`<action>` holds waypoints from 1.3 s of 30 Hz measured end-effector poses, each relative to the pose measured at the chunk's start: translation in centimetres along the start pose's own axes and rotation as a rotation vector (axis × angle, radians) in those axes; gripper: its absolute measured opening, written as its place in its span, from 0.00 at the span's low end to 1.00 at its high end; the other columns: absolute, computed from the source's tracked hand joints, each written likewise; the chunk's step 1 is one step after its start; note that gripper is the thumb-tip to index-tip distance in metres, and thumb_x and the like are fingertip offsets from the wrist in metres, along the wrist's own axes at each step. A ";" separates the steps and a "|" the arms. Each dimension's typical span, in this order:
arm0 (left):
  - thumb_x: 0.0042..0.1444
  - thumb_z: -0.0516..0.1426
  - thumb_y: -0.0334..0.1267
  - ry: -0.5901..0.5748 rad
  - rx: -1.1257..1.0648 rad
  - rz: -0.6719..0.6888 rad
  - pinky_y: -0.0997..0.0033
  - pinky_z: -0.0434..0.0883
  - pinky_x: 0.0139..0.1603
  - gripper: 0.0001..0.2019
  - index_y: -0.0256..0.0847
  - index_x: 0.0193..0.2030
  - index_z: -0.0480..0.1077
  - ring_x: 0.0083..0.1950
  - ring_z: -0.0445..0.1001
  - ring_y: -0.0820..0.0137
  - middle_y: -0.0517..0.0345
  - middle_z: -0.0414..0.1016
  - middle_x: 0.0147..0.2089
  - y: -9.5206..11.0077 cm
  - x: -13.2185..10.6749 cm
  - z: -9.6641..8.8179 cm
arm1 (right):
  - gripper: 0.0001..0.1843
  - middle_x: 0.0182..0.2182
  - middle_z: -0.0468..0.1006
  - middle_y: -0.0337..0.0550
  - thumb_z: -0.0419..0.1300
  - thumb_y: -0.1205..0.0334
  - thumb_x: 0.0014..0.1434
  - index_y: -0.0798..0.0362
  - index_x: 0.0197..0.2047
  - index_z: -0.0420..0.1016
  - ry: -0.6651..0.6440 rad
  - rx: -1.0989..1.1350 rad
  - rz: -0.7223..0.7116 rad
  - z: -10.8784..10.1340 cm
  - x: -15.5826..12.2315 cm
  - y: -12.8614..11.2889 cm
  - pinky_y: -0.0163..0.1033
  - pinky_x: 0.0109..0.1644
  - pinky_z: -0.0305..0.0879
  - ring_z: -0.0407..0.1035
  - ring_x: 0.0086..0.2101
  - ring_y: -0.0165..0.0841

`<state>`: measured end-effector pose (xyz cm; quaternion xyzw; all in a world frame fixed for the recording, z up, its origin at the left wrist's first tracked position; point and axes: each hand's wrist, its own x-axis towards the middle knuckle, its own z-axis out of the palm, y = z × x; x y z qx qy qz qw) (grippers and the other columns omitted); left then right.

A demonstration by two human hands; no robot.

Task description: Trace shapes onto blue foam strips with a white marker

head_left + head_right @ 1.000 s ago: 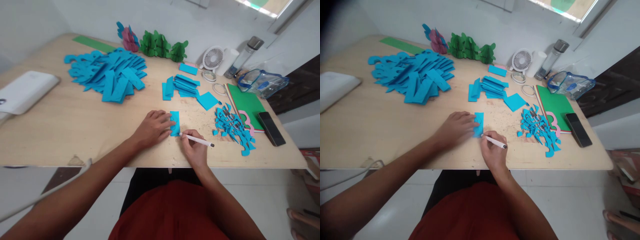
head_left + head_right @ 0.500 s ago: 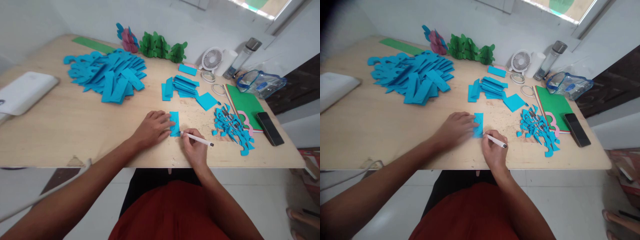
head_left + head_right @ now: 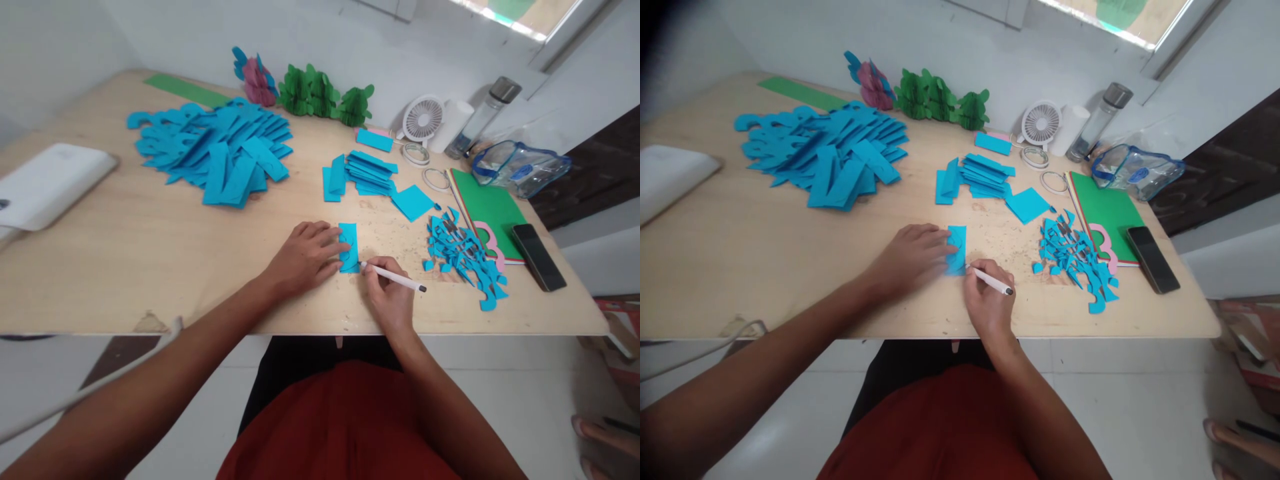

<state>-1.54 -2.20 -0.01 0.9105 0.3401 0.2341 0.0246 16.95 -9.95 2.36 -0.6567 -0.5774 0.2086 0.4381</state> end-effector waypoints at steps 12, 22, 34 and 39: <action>0.63 0.51 0.41 -0.018 -0.012 -0.014 0.46 0.65 0.59 0.15 0.47 0.52 0.75 0.60 0.67 0.53 0.50 0.74 0.59 0.1 0.1 -0.2 | 0.07 0.32 0.81 0.43 0.57 0.58 0.61 0.50 0.37 0.74 -0.014 0.187 0.023 -0.3 0.2 0.9 0.42 0.43 0.72 0.77 0.36 0.36; 0.62 0.50 0.41 -0.030 -0.042 -0.039 0.45 0.65 0.60 0.16 0.39 0.53 0.72 0.60 0.67 0.52 0.45 0.73 0.59 0.1 0.2 -0.3 | 0.11 0.43 0.83 0.43 0.55 0.61 0.64 0.47 0.46 0.77 -0.202 -0.013 -0.185 -0.5 1.7 0.1 0.47 0.52 0.68 0.77 0.44 0.39; 0.62 0.51 0.41 -0.056 -0.097 -0.050 0.43 0.64 0.62 0.13 0.39 0.46 0.73 0.62 0.67 0.51 0.44 0.72 0.61 0.2 0.2 -0.7 | 0.10 0.41 0.83 0.45 0.56 0.60 0.63 0.49 0.44 0.78 -0.224 0.108 -0.113 -0.4 2.3 0.2 0.45 0.49 0.69 0.76 0.42 0.39; 0.60 0.52 0.40 -0.026 -0.103 -0.057 0.43 0.65 0.61 0.14 0.39 0.49 0.72 0.61 0.67 0.50 0.44 0.73 0.60 0.2 0.1 -0.7 | 0.08 0.34 0.82 0.44 0.58 0.58 0.61 0.50 0.40 0.76 -0.236 0.328 -0.001 0.3 3.5 0.0 0.40 0.41 0.71 0.76 0.36 0.36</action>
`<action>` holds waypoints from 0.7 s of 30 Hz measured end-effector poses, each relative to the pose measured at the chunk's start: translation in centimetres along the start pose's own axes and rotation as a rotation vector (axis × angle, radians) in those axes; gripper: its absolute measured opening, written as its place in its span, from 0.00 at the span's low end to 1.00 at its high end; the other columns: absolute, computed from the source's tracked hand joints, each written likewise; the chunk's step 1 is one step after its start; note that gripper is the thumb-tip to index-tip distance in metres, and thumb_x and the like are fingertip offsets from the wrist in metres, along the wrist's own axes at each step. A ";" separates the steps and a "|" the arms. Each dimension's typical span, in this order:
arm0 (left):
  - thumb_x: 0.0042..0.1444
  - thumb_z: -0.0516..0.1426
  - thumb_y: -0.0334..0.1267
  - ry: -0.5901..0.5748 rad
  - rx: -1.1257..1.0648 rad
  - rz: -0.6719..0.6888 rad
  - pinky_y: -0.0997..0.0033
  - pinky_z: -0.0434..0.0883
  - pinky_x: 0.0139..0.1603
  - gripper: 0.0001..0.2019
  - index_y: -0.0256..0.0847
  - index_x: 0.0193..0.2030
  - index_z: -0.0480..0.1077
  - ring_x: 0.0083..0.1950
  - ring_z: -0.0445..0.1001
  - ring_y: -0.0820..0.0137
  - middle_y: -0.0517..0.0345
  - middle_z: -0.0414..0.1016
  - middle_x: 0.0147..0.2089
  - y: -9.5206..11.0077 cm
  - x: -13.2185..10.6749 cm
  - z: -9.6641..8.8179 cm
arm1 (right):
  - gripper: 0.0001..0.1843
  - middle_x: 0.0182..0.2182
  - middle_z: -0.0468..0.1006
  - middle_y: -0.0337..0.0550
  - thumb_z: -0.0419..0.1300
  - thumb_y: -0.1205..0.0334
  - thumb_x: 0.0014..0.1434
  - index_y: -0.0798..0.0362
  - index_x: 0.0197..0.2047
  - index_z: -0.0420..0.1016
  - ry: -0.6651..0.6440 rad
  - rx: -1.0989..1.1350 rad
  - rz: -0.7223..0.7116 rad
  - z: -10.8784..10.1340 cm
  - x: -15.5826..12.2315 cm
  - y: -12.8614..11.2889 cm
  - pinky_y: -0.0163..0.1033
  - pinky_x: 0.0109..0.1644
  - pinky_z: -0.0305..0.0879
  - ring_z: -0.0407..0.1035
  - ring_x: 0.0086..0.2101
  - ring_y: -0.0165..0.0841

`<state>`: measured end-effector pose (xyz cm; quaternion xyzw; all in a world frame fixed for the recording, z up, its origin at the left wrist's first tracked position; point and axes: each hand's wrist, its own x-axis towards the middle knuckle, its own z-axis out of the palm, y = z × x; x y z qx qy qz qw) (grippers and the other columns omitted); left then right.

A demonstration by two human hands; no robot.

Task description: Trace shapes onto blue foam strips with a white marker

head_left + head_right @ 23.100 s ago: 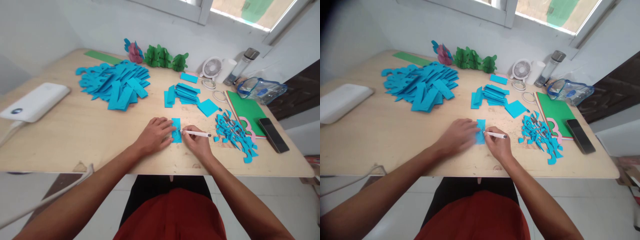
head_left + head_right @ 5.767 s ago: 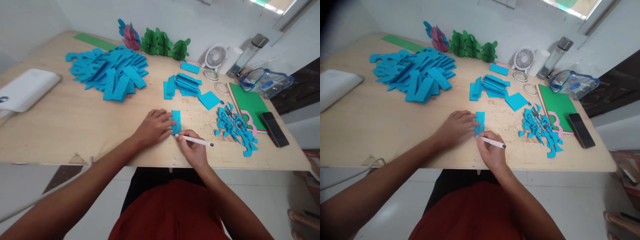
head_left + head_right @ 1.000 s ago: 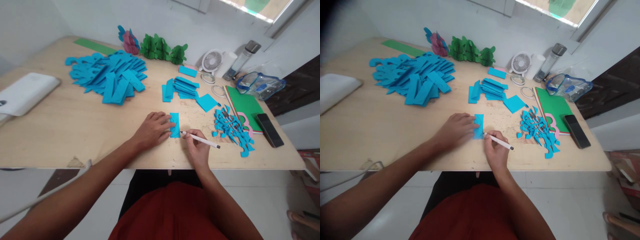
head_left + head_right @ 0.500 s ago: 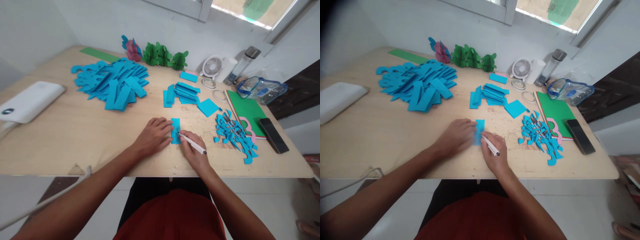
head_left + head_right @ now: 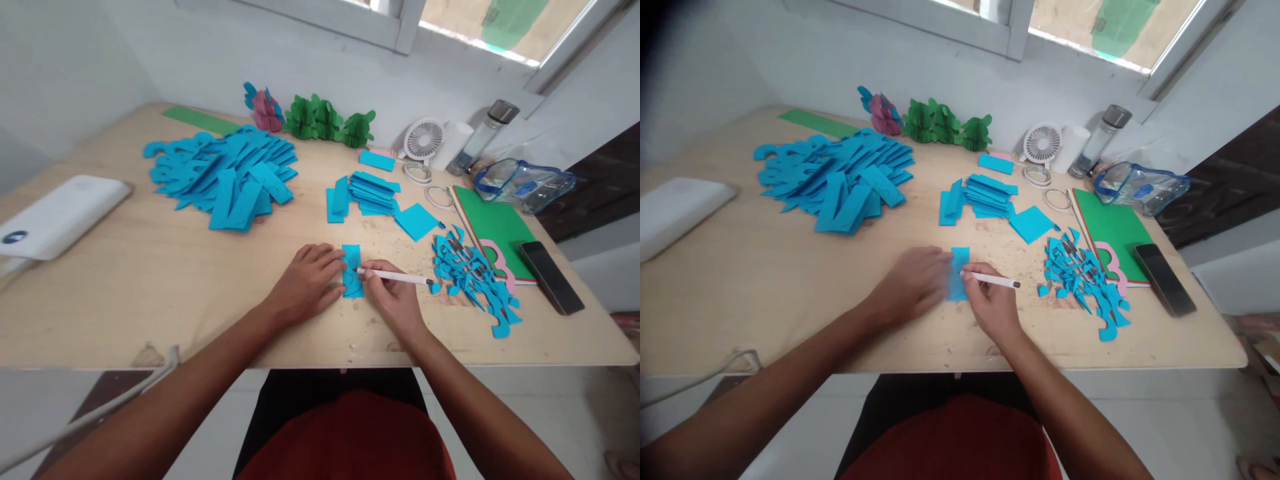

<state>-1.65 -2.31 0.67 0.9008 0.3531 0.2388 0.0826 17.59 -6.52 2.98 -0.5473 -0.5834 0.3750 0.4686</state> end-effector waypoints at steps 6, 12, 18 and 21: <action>0.59 0.54 0.40 0.013 -0.031 -0.012 0.43 0.64 0.63 0.13 0.40 0.48 0.72 0.62 0.67 0.52 0.45 0.73 0.60 -0.2 -0.1 0.3 | 0.05 0.29 0.78 0.40 0.58 0.59 0.58 0.50 0.35 0.72 -0.008 -0.023 0.036 0.7 0.6 0.6 0.37 0.32 0.66 0.71 0.29 0.32; 0.59 0.54 0.40 0.018 -0.052 -0.008 0.43 0.64 0.63 0.13 0.40 0.48 0.72 0.62 0.67 0.52 0.45 0.73 0.60 -0.3 -0.1 0.2 | 0.05 0.27 0.76 0.38 0.58 0.59 0.59 0.50 0.34 0.71 -0.022 -0.031 0.037 0.9 0.3 0.9 0.35 0.29 0.61 0.66 0.25 0.29; 0.58 0.55 0.40 0.017 -0.046 -0.013 0.44 0.64 0.62 0.13 0.41 0.48 0.72 0.62 0.67 0.52 0.46 0.73 0.60 -0.2 -0.1 0.1 | 0.06 0.27 0.75 0.38 0.58 0.58 0.60 0.50 0.34 0.72 -0.046 -0.048 0.034 1.0 0.4 1.2 0.34 0.28 0.60 0.64 0.24 0.28; 0.59 0.55 0.40 0.019 -0.042 -0.011 0.44 0.64 0.62 0.13 0.41 0.49 0.72 0.62 0.67 0.52 0.46 0.73 0.60 -0.2 -0.1 0.2 | 0.06 0.27 0.74 0.37 0.58 0.58 0.60 0.50 0.34 0.72 -0.048 -0.059 0.027 1.0 0.4 1.2 0.34 0.28 0.60 0.64 0.24 0.28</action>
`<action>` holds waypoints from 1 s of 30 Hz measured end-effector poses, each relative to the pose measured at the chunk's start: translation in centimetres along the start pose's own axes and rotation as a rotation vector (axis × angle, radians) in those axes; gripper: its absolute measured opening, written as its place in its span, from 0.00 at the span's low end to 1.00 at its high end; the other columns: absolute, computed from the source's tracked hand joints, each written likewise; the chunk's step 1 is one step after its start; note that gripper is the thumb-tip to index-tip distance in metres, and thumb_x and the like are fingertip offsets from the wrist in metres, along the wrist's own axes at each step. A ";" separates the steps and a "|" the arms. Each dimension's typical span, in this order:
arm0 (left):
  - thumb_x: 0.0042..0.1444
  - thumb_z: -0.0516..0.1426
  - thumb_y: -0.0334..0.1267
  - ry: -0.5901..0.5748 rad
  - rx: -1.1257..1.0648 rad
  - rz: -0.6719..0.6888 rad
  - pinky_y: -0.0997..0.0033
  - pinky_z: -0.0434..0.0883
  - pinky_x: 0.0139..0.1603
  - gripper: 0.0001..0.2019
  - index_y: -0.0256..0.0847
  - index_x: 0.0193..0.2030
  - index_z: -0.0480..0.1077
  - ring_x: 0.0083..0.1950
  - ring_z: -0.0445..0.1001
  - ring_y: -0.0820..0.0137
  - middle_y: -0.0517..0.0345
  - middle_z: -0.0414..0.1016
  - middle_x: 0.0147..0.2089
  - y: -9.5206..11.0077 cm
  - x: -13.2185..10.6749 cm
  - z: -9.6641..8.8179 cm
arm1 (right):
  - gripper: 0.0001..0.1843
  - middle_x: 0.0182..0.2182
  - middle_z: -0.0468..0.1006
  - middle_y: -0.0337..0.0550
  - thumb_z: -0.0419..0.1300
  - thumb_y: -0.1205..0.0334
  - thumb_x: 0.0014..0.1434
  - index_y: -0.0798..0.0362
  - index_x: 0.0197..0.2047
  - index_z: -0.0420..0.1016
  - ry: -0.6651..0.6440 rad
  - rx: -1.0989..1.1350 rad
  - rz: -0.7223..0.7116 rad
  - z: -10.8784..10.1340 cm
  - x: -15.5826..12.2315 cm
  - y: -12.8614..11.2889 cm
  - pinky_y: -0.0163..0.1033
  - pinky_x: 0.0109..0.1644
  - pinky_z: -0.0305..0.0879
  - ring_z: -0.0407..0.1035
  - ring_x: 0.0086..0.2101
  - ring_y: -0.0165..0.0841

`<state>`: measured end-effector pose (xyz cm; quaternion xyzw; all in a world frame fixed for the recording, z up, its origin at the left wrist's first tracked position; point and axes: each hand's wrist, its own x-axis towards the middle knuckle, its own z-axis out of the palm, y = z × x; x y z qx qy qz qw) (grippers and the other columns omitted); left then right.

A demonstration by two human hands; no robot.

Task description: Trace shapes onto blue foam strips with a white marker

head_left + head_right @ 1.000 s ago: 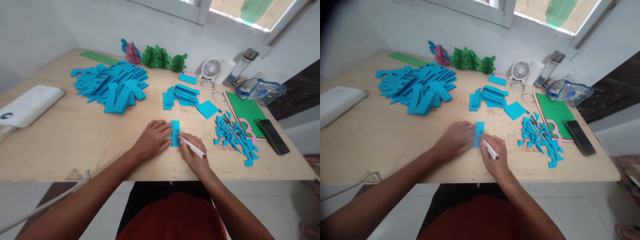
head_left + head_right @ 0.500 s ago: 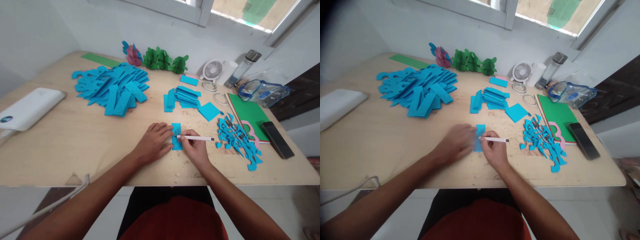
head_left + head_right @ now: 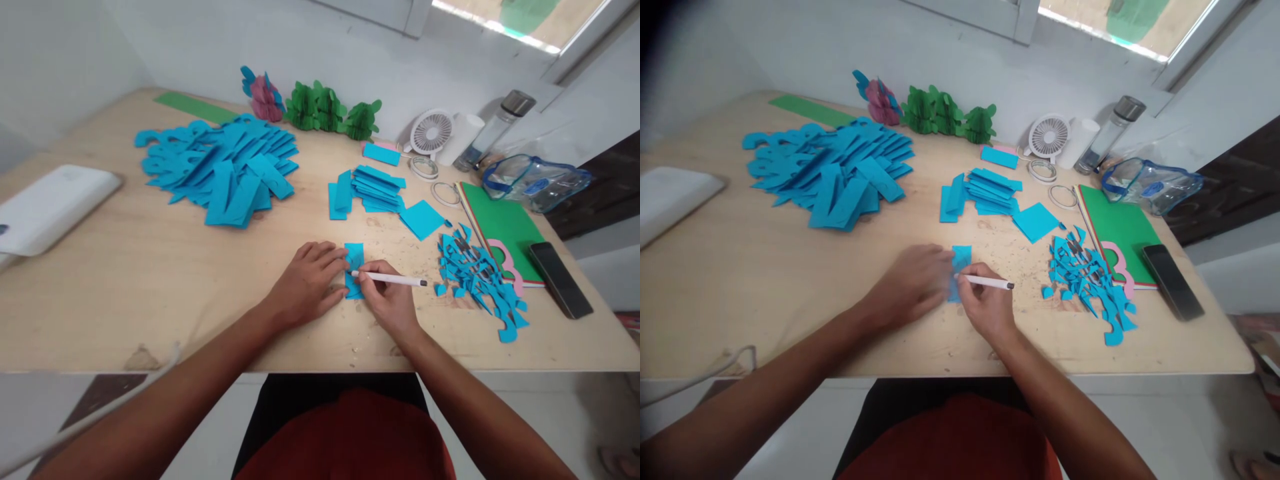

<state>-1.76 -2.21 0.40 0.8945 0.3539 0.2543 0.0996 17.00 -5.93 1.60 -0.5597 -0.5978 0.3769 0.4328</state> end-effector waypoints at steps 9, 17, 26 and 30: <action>0.59 0.54 0.39 -0.005 -0.001 0.000 0.44 0.64 0.63 0.14 0.40 0.50 0.71 0.62 0.67 0.52 0.45 0.73 0.60 0.0 0.0 0.0 | 0.06 0.28 0.76 0.39 0.57 0.57 0.60 0.50 0.34 0.72 -0.008 -0.028 -0.010 0.1 0.0 -0.1 0.36 0.30 0.62 0.65 0.25 0.29; 0.59 0.54 0.41 0.005 0.018 0.011 0.44 0.65 0.61 0.15 0.38 0.51 0.71 0.61 0.67 0.50 0.43 0.73 0.59 0.1 0.0 -0.1 | 0.06 0.29 0.77 0.39 0.57 0.58 0.61 0.49 0.35 0.72 -0.006 -0.087 -0.047 0.0 0.0 0.0 0.35 0.31 0.65 0.68 0.28 0.30; 0.59 0.55 0.41 0.004 0.019 0.000 0.44 0.65 0.62 0.15 0.41 0.50 0.71 0.61 0.67 0.51 0.45 0.73 0.60 0.0 0.0 0.0 | 0.05 0.30 0.78 0.40 0.56 0.60 0.61 0.49 0.35 0.73 0.006 -0.151 -0.080 0.0 -0.1 -0.4 0.35 0.30 0.65 0.69 0.28 0.31; 0.59 0.54 0.41 0.001 0.019 0.004 0.44 0.64 0.62 0.15 0.40 0.51 0.71 0.62 0.67 0.51 0.44 0.73 0.60 0.0 0.0 0.0 | 0.05 0.30 0.78 0.41 0.56 0.60 0.61 0.49 0.36 0.73 0.013 -0.164 -0.086 0.0 -0.1 -0.3 0.35 0.30 0.65 0.68 0.28 0.31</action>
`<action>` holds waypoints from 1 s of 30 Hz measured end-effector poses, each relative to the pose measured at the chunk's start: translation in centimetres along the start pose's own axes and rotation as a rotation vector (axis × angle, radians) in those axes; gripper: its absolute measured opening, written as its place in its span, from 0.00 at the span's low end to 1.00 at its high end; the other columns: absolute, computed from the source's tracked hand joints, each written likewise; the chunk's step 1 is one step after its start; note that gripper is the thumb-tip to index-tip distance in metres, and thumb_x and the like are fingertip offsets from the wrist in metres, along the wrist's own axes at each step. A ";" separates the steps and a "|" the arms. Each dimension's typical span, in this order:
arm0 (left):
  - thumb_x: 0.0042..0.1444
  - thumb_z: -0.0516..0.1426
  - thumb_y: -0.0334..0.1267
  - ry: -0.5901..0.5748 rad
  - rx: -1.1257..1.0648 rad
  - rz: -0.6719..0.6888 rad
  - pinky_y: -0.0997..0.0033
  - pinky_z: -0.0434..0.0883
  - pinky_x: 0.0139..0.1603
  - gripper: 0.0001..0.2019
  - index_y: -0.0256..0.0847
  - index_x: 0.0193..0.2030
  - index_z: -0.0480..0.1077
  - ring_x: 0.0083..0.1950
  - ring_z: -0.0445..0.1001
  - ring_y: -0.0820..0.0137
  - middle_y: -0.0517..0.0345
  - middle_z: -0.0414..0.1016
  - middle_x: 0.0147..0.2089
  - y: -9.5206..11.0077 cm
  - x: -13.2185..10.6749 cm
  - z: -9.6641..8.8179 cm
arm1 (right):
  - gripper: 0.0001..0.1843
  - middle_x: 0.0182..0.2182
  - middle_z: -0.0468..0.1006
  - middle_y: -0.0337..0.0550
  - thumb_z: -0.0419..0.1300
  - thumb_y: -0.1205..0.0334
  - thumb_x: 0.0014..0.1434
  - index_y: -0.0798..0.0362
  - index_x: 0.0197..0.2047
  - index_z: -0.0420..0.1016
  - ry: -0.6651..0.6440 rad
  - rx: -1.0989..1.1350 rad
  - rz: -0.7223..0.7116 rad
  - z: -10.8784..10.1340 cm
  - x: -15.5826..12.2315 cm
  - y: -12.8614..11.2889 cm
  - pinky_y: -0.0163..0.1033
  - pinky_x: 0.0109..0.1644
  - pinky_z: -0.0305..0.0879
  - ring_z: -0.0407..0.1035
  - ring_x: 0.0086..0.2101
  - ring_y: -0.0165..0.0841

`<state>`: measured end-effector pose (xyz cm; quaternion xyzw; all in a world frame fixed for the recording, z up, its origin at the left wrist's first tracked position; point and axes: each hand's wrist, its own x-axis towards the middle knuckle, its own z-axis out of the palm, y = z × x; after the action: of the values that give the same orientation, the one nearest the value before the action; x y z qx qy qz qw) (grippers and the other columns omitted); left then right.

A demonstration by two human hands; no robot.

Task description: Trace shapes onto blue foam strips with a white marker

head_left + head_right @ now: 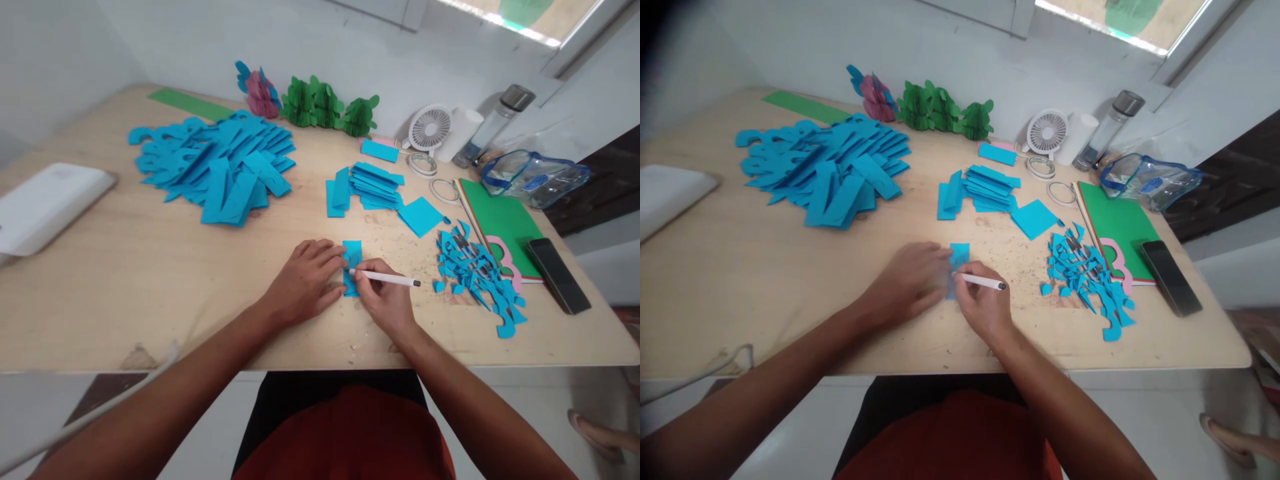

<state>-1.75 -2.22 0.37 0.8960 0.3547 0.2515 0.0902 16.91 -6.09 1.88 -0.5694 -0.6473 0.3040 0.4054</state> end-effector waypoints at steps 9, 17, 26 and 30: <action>0.60 0.53 0.41 -0.015 0.001 0.002 0.44 0.64 0.62 0.16 0.38 0.52 0.70 0.62 0.66 0.50 0.43 0.73 0.61 0.1 -0.1 -0.1 | 0.04 0.28 0.77 0.39 0.56 0.60 0.61 0.49 0.35 0.72 0.021 -0.034 -0.003 -0.1 -0.1 -0.1 0.35 0.30 0.65 0.68 0.27 0.31; 0.59 0.54 0.41 -0.024 -0.003 -0.006 0.44 0.63 0.62 0.15 0.39 0.51 0.70 0.62 0.66 0.51 0.45 0.73 0.60 0.0 0.0 0.0 | 0.04 0.28 0.78 0.40 0.56 0.62 0.60 0.49 0.34 0.71 0.030 -0.064 -0.006 -0.4 -0.1 -0.2 0.36 0.32 0.66 0.70 0.28 0.32; 0.59 0.54 0.40 -0.043 -0.008 -0.025 0.44 0.62 0.64 0.14 0.41 0.50 0.71 0.63 0.65 0.52 0.46 0.72 0.62 -0.1 -0.1 0.1 | 0.04 0.29 0.78 0.40 0.56 0.61 0.60 0.48 0.34 0.71 0.033 -0.088 -0.004 -0.6 -0.3 -0.2 0.38 0.33 0.67 0.71 0.29 0.33; 0.59 0.54 0.41 -0.049 0.003 -0.020 0.44 0.63 0.63 0.15 0.40 0.50 0.70 0.63 0.65 0.51 0.45 0.72 0.61 -0.1 0.0 0.1 | 0.04 0.28 0.78 0.41 0.56 0.61 0.61 0.49 0.34 0.70 0.036 -0.105 -0.015 -0.7 -0.3 -0.2 0.38 0.33 0.67 0.70 0.29 0.33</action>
<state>-1.76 -2.17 0.27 0.8986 0.3614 0.2279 0.1002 17.40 -6.46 2.36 -0.5904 -0.6591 0.2563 0.3890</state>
